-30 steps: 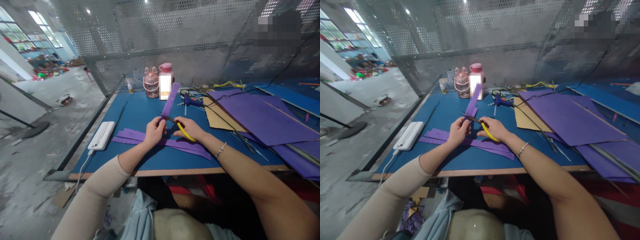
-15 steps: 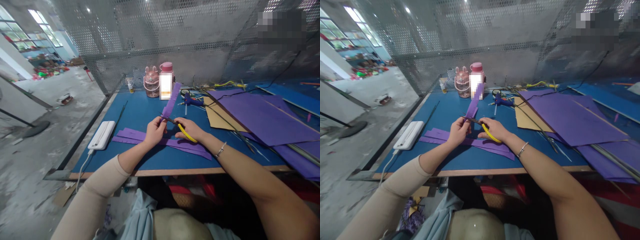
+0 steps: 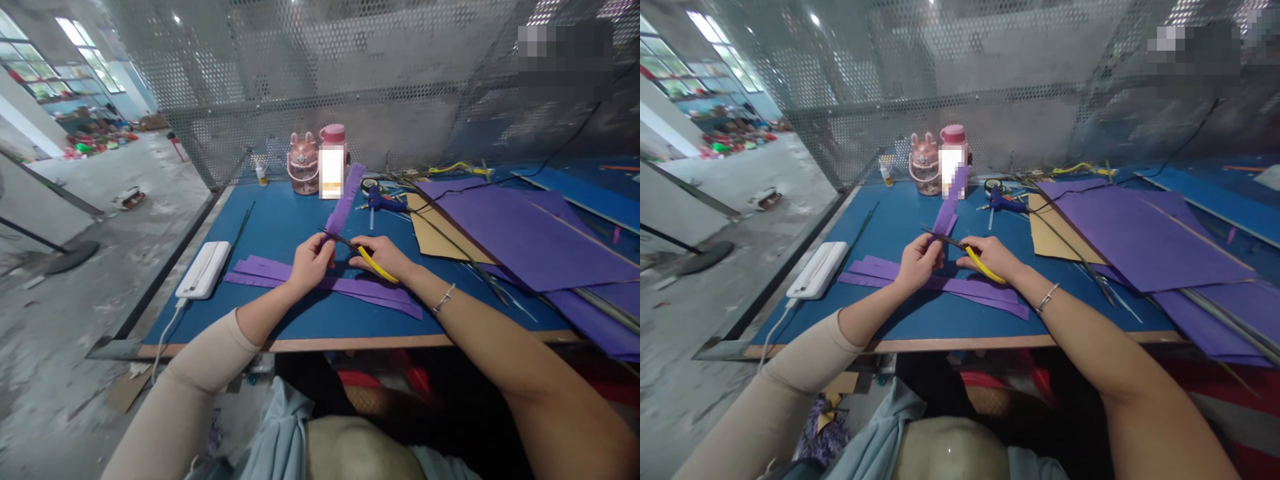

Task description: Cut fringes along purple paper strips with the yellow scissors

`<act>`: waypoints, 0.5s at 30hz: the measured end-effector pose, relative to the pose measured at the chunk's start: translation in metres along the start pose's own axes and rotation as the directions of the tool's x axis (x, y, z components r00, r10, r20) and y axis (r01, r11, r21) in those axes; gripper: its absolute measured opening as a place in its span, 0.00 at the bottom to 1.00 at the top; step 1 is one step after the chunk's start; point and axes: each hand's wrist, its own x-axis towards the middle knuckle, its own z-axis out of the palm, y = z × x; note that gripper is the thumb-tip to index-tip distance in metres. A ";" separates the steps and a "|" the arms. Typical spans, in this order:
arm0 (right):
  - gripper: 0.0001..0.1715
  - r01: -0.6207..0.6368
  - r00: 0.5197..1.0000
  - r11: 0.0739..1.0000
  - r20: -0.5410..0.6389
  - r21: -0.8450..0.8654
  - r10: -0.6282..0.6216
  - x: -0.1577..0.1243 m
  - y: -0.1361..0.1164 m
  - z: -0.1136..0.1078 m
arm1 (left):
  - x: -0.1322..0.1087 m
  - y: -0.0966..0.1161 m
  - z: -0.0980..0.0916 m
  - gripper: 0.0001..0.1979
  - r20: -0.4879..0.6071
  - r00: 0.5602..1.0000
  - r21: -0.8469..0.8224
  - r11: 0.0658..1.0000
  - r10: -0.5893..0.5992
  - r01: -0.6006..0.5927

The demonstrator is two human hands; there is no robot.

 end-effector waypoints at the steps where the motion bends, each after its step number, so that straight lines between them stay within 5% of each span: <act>1: 0.24 -0.004 1.000 1.000 -0.005 -0.006 0.004 0.000 0.001 0.000 | 0.000 0.000 0.000 0.12 0.001 1.000 0.004 1.000 -0.005 0.005; 8: 0.23 -0.031 0.999 1.000 -0.039 -0.004 0.030 0.001 0.003 -0.003 | -0.002 0.002 0.001 0.14 -0.008 0.998 -0.002 0.998 -0.068 0.068; 15: 0.33 0.035 0.994 0.998 0.105 -0.059 -0.028 0.003 0.005 -0.005 | -0.001 0.005 0.003 0.15 -0.102 0.993 -0.040 0.998 -0.052 0.048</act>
